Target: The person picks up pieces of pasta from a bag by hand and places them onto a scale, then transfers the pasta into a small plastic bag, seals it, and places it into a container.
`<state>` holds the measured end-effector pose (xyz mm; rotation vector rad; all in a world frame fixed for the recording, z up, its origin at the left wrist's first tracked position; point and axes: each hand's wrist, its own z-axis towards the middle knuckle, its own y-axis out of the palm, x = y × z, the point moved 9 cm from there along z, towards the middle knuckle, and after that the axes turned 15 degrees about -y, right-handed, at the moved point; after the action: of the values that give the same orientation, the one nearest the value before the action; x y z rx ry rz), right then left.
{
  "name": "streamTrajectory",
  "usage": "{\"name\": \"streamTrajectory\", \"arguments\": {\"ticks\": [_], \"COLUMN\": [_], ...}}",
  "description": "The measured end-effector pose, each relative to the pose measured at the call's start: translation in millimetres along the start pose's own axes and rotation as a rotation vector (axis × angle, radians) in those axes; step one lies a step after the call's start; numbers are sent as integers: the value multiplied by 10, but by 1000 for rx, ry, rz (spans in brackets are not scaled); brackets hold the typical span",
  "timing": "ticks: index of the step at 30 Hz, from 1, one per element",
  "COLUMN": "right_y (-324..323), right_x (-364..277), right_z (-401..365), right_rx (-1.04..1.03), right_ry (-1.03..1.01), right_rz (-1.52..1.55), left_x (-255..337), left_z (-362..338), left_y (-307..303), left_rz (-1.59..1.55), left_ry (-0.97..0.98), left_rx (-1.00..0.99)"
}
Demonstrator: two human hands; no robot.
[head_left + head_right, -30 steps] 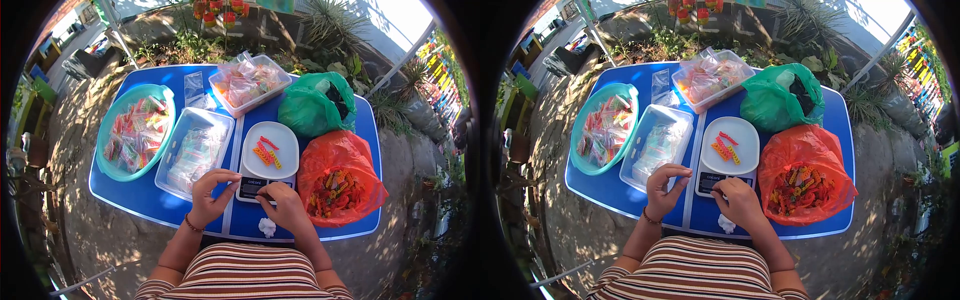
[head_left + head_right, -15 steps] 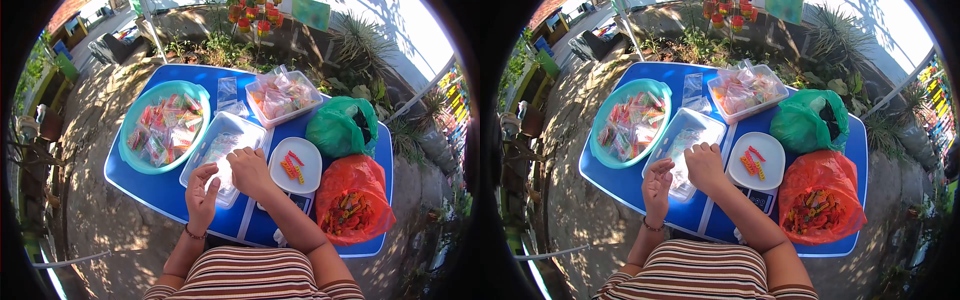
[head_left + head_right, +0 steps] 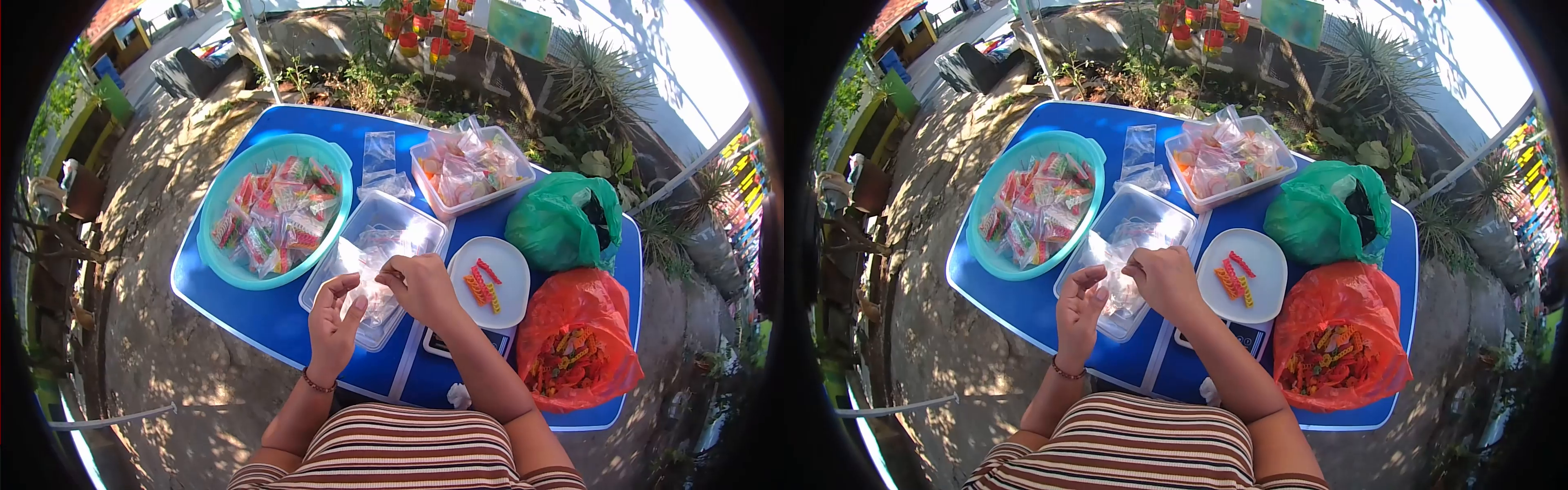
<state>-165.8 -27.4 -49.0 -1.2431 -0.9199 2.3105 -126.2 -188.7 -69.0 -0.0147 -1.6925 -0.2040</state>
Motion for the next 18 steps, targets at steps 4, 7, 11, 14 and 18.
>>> {"name": "streamTrajectory", "arguments": {"ticks": [4, 7, 11, 14, 18], "right_y": [-121, -400, -605, -688, -923], "right_x": [-39, -219, -493, -635, -621], "right_z": [-39, -64, -226, -532, -918], "right_rx": [84, 314, 186, 131, 255], "right_ry": [-14, -47, -33, -50, -33], "right_rz": [64, 146, 279, 315, 255], "left_x": [-18, -20, 692, 653, 320], "left_z": [22, 13, -312, -403, -352], "left_y": [18, 20, 324, 668, 803], "left_rz": [42, 102, 555, 956, 582], "left_ry": [2, -41, 498, 454, 251], "left_rx": [41, 77, 248, -18, -187]}}
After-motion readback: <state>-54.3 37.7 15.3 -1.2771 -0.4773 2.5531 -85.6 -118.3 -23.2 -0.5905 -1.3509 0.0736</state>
